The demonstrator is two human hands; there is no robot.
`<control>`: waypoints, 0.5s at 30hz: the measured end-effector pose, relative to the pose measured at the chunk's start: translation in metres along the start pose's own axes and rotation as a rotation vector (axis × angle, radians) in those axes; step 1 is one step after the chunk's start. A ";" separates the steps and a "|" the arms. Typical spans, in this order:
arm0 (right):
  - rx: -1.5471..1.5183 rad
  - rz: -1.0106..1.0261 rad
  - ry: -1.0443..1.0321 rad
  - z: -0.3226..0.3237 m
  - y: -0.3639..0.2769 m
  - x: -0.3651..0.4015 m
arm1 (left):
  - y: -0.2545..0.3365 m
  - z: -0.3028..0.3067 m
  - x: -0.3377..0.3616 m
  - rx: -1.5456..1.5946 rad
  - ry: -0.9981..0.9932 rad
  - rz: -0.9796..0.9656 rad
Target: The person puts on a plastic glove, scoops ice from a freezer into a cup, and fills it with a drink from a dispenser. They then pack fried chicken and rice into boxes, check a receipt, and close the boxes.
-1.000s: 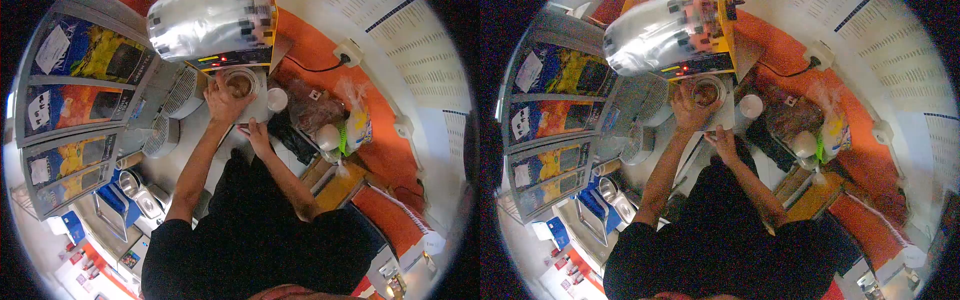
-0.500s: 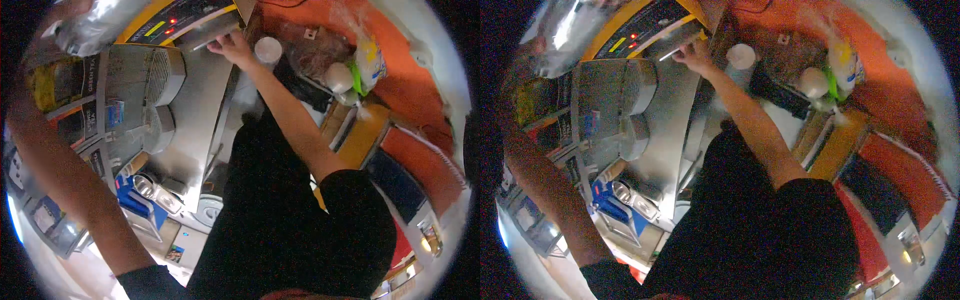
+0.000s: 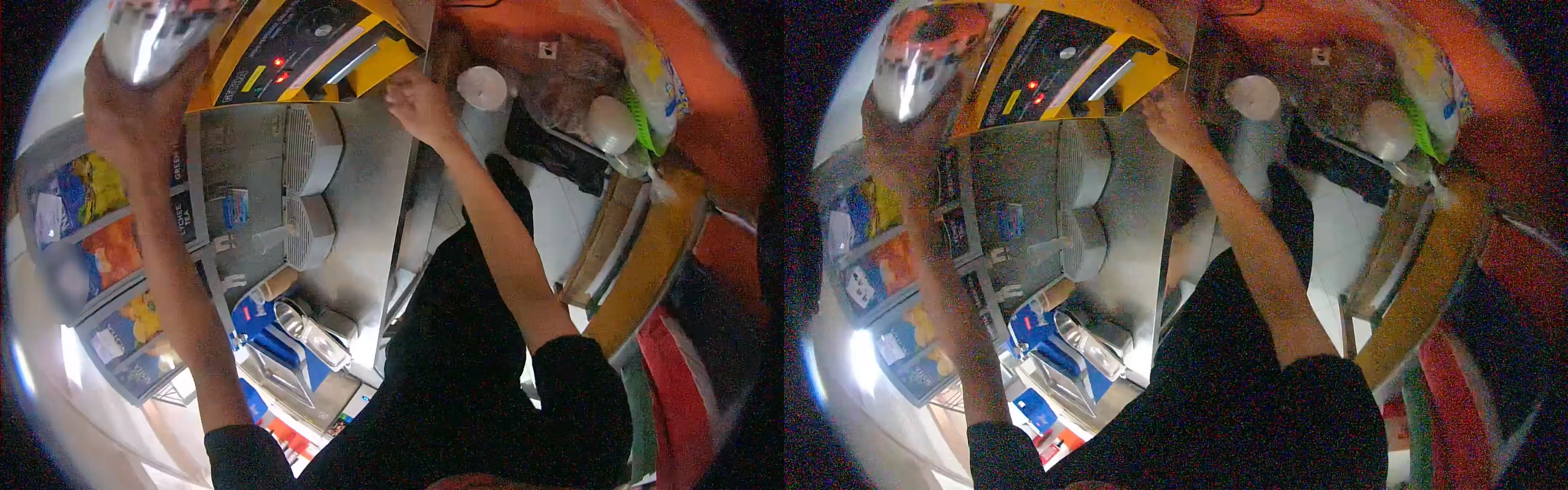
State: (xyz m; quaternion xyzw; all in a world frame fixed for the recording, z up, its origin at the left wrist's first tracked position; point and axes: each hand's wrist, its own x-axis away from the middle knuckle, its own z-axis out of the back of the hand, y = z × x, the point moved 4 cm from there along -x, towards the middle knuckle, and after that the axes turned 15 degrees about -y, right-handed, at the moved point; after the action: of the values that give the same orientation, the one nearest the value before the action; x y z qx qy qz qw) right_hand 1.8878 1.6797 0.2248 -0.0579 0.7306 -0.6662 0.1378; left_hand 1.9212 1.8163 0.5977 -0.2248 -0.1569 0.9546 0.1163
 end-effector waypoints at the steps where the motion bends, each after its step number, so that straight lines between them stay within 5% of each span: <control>1: -0.028 -0.025 -0.011 0.005 0.007 0.010 | 0.002 -0.004 0.005 -0.062 0.110 -0.058; 7: 0.212 -0.044 0.049 0.058 0.007 0.023 | 0.010 -0.027 0.020 -0.304 0.500 -0.164; 12: 0.638 0.094 0.156 0.106 -0.090 -0.044 | 0.019 -0.047 0.025 -0.387 0.634 -0.028; 15: 0.490 0.531 0.403 0.117 -0.158 -0.107 | 0.022 -0.058 0.027 -0.293 0.724 0.041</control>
State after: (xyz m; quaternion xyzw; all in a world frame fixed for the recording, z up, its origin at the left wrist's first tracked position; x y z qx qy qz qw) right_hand 2.0070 1.5799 0.3854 0.2985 0.5523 -0.7598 0.1689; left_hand 1.9216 1.8185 0.5300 -0.5644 -0.2357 0.7832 0.1119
